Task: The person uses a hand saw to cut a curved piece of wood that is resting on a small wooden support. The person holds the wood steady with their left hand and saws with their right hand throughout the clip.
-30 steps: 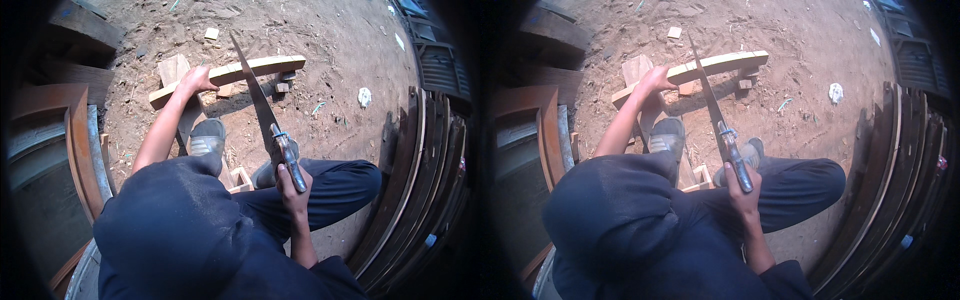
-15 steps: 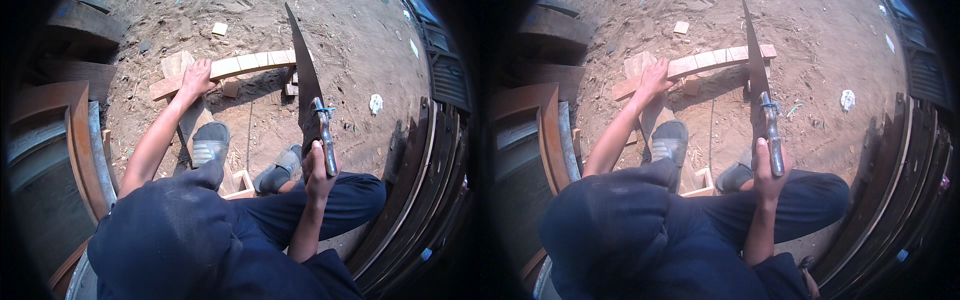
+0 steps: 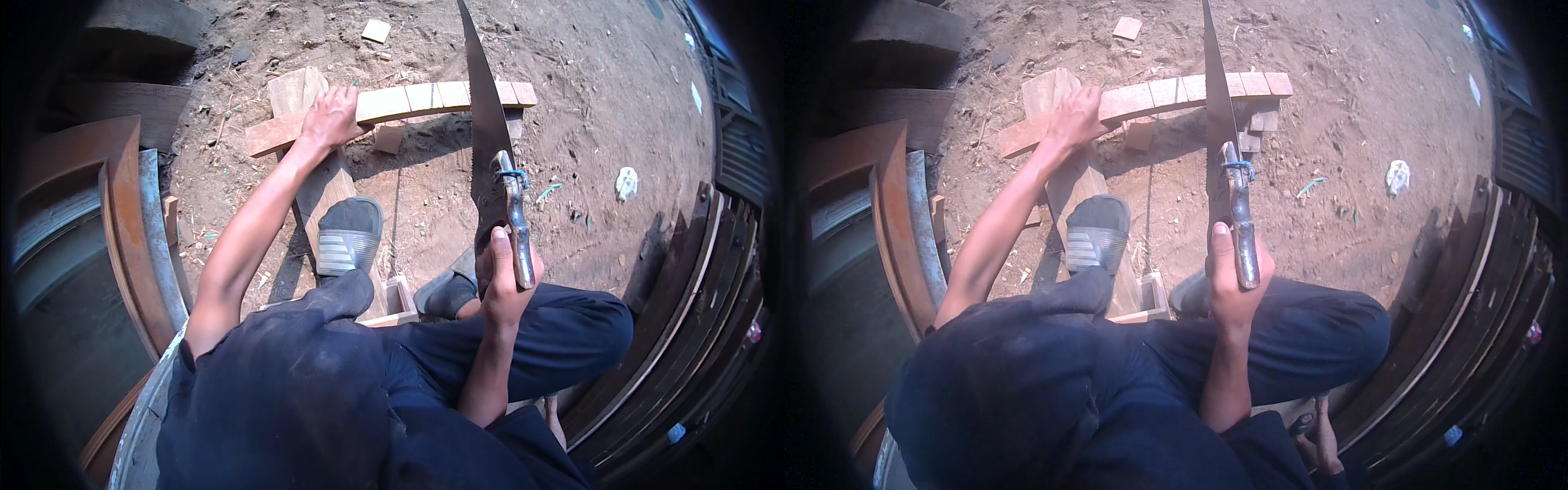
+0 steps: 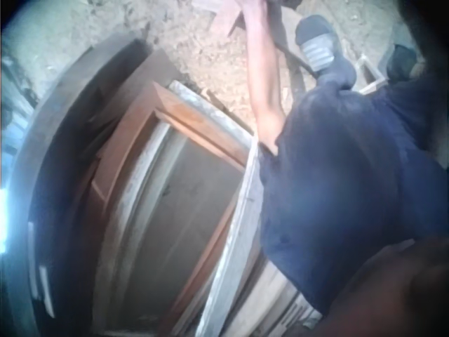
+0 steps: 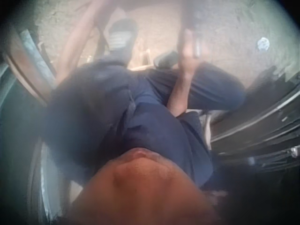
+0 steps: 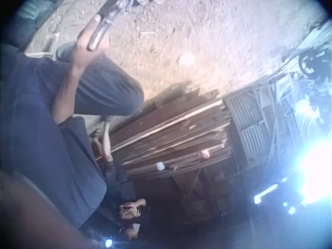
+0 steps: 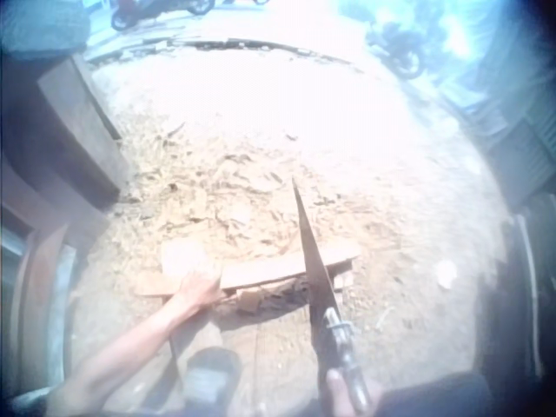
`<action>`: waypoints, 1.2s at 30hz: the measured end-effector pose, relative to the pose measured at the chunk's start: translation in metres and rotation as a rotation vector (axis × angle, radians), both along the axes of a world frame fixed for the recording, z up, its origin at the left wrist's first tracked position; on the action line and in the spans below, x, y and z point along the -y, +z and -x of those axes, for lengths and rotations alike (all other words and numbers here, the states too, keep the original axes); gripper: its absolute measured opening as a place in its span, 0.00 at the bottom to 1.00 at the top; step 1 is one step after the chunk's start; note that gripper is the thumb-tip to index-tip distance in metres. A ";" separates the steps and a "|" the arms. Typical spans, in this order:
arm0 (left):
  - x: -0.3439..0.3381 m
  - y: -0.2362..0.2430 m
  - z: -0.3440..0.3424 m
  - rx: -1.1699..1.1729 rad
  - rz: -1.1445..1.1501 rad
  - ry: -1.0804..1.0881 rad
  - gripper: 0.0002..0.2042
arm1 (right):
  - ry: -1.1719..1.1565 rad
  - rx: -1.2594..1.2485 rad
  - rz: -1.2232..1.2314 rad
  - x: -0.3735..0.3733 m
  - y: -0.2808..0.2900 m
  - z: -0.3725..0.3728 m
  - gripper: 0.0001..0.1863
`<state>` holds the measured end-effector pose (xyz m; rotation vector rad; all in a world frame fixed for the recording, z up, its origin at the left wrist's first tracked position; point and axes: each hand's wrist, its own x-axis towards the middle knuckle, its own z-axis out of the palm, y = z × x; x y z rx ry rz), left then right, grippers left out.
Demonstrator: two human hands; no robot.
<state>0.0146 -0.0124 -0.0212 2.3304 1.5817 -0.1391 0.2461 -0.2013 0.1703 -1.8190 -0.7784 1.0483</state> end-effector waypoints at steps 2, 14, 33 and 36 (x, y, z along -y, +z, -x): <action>0.002 -0.003 0.003 0.052 -0.017 -0.007 0.30 | 0.042 0.010 0.021 -0.001 0.006 0.005 0.13; 0.009 -0.004 0.008 0.079 -0.123 -0.101 0.30 | 0.133 -0.014 0.040 0.013 0.004 0.026 0.11; 0.000 0.014 -0.005 -0.020 0.004 -0.036 0.21 | 0.186 -0.060 0.088 0.030 -0.028 0.052 0.11; -0.001 0.010 -0.004 -0.018 0.013 -0.029 0.22 | 0.161 -0.062 0.081 0.029 -0.026 0.051 0.11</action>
